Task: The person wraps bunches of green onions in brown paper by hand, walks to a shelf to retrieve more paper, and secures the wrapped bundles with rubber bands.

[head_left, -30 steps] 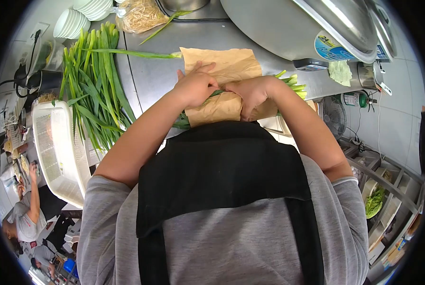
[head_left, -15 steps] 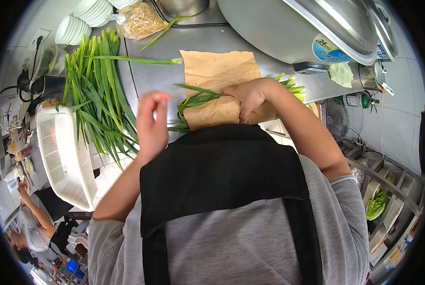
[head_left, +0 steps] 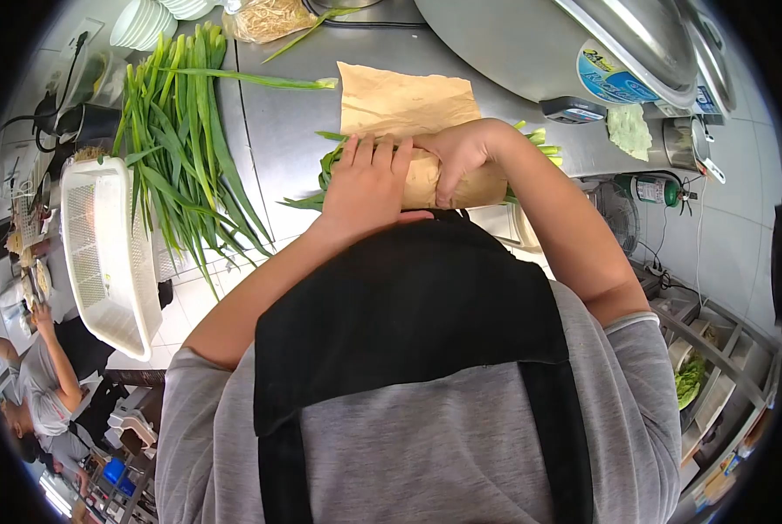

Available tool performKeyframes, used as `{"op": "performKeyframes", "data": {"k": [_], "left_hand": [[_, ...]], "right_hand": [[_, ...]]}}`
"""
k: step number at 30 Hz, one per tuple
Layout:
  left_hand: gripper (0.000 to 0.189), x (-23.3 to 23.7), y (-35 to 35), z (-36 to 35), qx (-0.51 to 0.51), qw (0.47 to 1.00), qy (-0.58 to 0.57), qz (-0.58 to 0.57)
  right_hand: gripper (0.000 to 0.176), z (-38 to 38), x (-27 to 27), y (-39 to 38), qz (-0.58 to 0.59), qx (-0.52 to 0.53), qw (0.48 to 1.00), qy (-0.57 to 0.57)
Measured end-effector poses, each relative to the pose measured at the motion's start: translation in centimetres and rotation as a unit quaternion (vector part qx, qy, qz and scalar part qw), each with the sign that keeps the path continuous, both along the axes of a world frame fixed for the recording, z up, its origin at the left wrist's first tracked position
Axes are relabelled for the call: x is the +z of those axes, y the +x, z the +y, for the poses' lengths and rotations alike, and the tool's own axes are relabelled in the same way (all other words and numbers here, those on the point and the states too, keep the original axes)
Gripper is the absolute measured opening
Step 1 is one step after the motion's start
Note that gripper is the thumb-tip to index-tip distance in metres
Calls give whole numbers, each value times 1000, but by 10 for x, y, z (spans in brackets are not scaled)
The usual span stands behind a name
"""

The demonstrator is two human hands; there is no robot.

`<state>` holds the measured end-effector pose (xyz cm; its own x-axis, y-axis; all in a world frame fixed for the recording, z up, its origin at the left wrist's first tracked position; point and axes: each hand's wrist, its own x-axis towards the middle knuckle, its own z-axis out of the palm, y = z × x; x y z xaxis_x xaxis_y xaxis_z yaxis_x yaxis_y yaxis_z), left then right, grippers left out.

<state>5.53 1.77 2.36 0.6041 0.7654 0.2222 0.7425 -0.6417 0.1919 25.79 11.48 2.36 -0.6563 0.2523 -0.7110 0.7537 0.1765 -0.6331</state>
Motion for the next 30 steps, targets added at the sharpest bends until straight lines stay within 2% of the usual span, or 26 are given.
{"op": "performKeyframes", "data": {"k": [2,5,12,14,16,20,22,23,24,27,30], "left_hand": [[101,7,2,4,6,998,-33,54],[96,12,-1,10,-16,994,-74,74],[88,7,0,11,-14,996,-62,66],[90,9,1,12,-13,989,-92,112],[88,9,0,14,-15,989,-98,114],[83,10,0,17,-8,986,-120,116],[83,10,1,20,-8,984,-134,117],[83,11,1,22,-5,982,-146,120],[83,12,1,24,-6,982,-148,118],[82,12,1,31,-7,977,-177,120],[82,10,-2,49,-17,965,-230,123]], "right_hand": [[110,2,-7,3,5,4,1000,-9],[108,3,0,3,-3,-8,999,-37],[101,-2,6,2,-25,-9,1000,14],[99,-4,10,3,-36,-6,999,24],[93,-14,23,5,-37,-23,986,158],[89,-53,43,5,-49,-64,970,230],[86,-91,33,6,-52,-74,867,490],[90,-112,21,9,-55,-50,818,570],[90,-119,18,9,-57,-49,819,569],[73,-126,-5,7,-115,-34,753,647],[65,-113,-18,8,-97,-48,745,658]]}}
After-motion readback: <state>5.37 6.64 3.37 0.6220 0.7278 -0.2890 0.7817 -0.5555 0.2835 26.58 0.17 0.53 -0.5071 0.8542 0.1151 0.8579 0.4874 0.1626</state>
